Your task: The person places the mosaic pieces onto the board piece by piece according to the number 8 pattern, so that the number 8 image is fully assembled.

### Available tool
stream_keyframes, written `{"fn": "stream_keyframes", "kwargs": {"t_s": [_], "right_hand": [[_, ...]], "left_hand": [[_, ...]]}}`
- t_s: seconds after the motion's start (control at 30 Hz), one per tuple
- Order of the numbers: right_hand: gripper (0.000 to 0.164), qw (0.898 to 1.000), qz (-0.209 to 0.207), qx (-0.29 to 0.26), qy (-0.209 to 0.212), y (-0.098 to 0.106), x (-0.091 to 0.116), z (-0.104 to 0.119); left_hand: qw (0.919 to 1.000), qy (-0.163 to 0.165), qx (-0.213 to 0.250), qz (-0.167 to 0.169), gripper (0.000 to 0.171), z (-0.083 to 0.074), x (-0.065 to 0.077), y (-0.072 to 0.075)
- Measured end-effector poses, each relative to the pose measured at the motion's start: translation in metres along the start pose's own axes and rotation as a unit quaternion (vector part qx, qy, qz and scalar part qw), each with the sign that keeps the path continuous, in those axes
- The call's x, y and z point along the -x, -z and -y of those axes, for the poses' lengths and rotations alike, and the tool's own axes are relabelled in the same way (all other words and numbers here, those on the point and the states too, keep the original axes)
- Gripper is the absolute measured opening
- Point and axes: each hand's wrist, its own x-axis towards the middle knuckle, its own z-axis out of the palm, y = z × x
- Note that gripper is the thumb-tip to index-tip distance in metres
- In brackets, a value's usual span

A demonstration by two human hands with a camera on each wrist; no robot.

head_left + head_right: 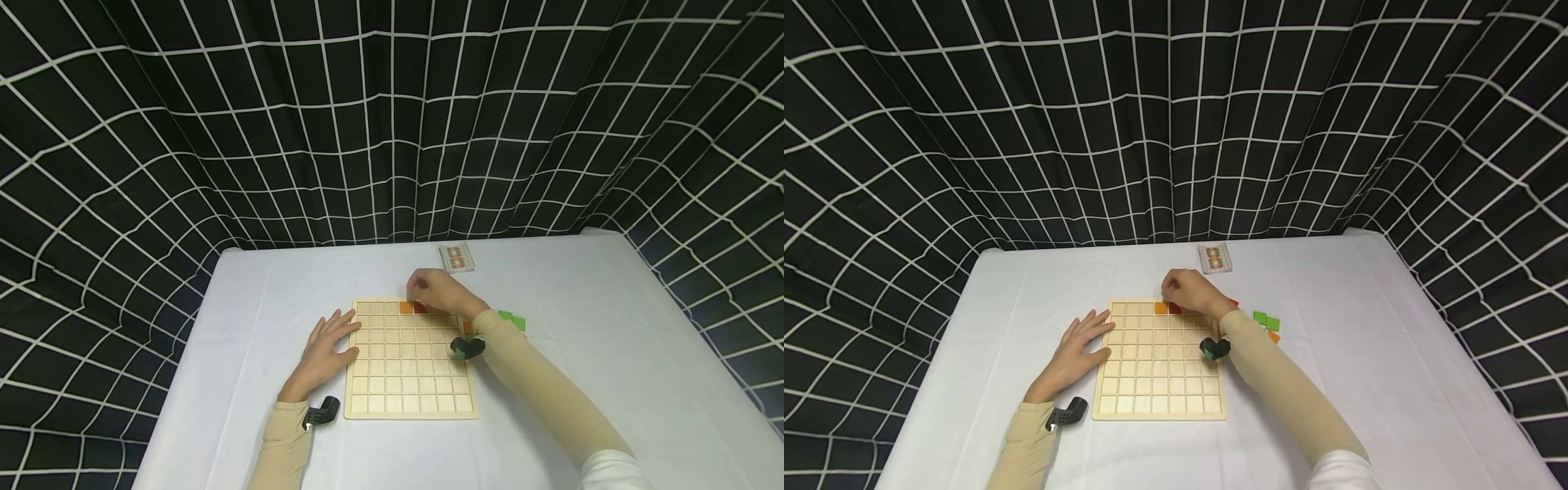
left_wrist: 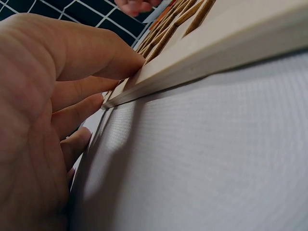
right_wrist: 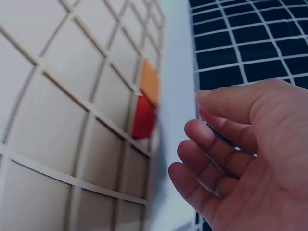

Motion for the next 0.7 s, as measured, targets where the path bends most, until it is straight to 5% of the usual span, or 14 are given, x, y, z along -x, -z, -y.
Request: {"fn": "stream_keyframes", "kwargs": {"t_s": [0.33,0.7], "right_hand": [[0.023,0.999,-0.041,-0.023,0.023,0.043,0.018,-0.001],[0.028,0.997,-0.072,-0.014,-0.026,0.079,0.039,-0.022]], "left_hand": [[1.0,-0.005,-0.002,-0.007,0.052,0.001,0.0,-0.001],[0.9999,-0.011,-0.003,-0.009,0.052,0.001,0.0,-0.001]]}}
